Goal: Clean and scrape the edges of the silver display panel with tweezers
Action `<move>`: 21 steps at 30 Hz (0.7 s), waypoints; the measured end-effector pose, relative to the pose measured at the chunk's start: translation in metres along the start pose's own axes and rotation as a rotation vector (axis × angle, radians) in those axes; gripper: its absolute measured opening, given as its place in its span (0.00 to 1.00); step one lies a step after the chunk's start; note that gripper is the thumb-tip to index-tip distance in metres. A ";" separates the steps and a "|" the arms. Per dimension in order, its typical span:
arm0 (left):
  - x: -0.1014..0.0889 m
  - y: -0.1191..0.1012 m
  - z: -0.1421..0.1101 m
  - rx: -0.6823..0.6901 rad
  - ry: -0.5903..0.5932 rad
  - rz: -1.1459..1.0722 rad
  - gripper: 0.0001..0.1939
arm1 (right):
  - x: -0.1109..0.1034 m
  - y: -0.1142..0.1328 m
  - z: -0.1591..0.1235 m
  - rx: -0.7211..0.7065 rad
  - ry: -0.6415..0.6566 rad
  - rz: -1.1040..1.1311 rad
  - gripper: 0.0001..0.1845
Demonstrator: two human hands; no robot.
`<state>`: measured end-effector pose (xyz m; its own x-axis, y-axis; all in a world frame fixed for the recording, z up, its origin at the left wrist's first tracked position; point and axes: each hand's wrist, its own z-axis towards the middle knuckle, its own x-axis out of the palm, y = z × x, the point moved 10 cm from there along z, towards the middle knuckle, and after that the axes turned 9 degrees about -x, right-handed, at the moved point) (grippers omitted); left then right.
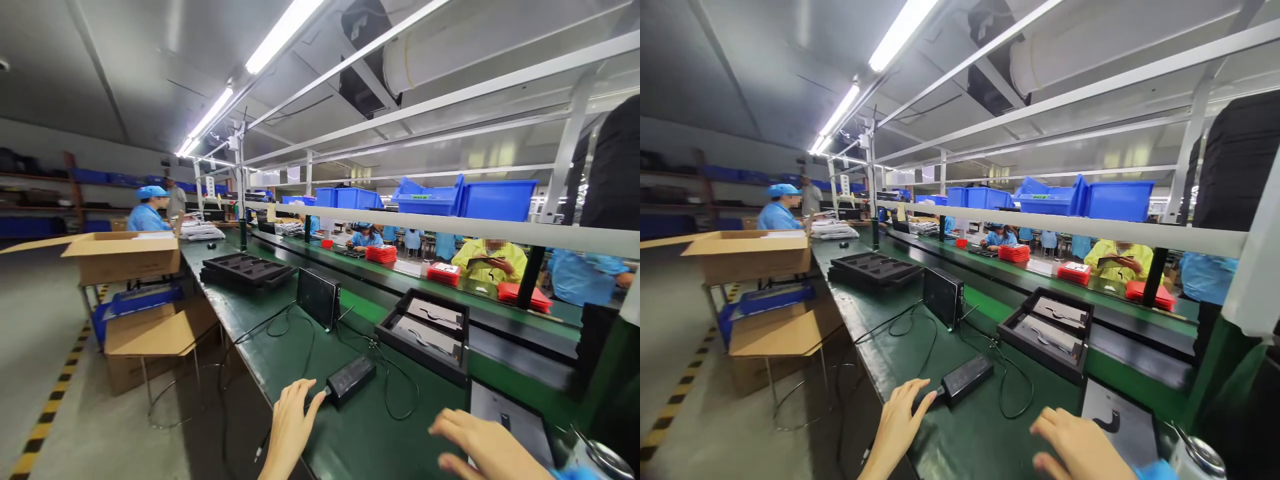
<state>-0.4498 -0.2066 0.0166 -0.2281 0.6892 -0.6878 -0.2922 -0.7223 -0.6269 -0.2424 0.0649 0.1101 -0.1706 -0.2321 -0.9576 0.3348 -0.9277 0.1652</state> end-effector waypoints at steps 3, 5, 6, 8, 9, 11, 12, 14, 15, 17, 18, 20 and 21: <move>-0.014 0.022 0.011 -0.124 0.009 0.040 0.19 | -0.006 -0.004 0.087 0.170 0.043 0.055 0.10; -0.020 0.034 0.021 -0.189 0.045 0.054 0.19 | -0.006 -0.014 0.137 0.213 -0.027 0.053 0.10; -0.021 0.039 0.026 -0.212 0.068 0.049 0.17 | -0.002 -0.020 0.158 0.230 -0.067 0.055 0.12; -0.021 0.043 0.034 -0.242 0.110 0.010 0.13 | 0.009 -0.035 0.191 0.262 -0.125 0.076 0.15; -0.022 0.045 0.036 -0.253 0.122 -0.025 0.11 | 0.016 -0.041 0.204 0.281 -0.143 0.093 0.16; -0.028 0.047 0.039 -0.272 0.129 -0.127 0.07 | 0.031 -0.051 0.225 0.321 -0.150 0.131 0.16; -0.034 0.050 0.039 -0.282 0.126 -0.191 0.05 | 0.038 -0.055 0.232 0.340 -0.141 0.151 0.16; -0.055 0.058 0.037 -0.306 0.103 -0.332 0.07 | 0.051 -0.061 0.244 0.373 -0.106 0.187 0.12; -0.070 0.064 0.035 -0.319 0.079 -0.403 0.13 | 0.056 -0.064 0.247 0.388 -0.089 0.205 0.10; -0.111 0.077 0.028 -0.342 -0.005 -0.532 0.28 | 0.061 -0.072 0.250 0.420 -0.076 0.239 0.09; -0.136 0.083 0.024 -0.353 -0.065 -0.589 0.34 | 0.062 -0.076 0.250 0.438 -0.083 0.255 0.10; -0.188 0.094 0.013 -0.376 -0.196 -0.668 0.39 | 0.062 -0.086 0.247 0.478 -0.108 0.287 0.12; -0.213 0.097 0.006 -0.381 -0.261 -0.716 0.39 | 0.062 -0.090 0.245 0.496 -0.120 0.303 0.13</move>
<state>-0.4348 -0.4227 0.1044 -0.3283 0.9446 -0.0015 -0.1262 -0.0455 -0.9910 -0.5097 0.0628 0.0938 -0.2480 -0.5124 -0.8222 -0.0831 -0.8343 0.5450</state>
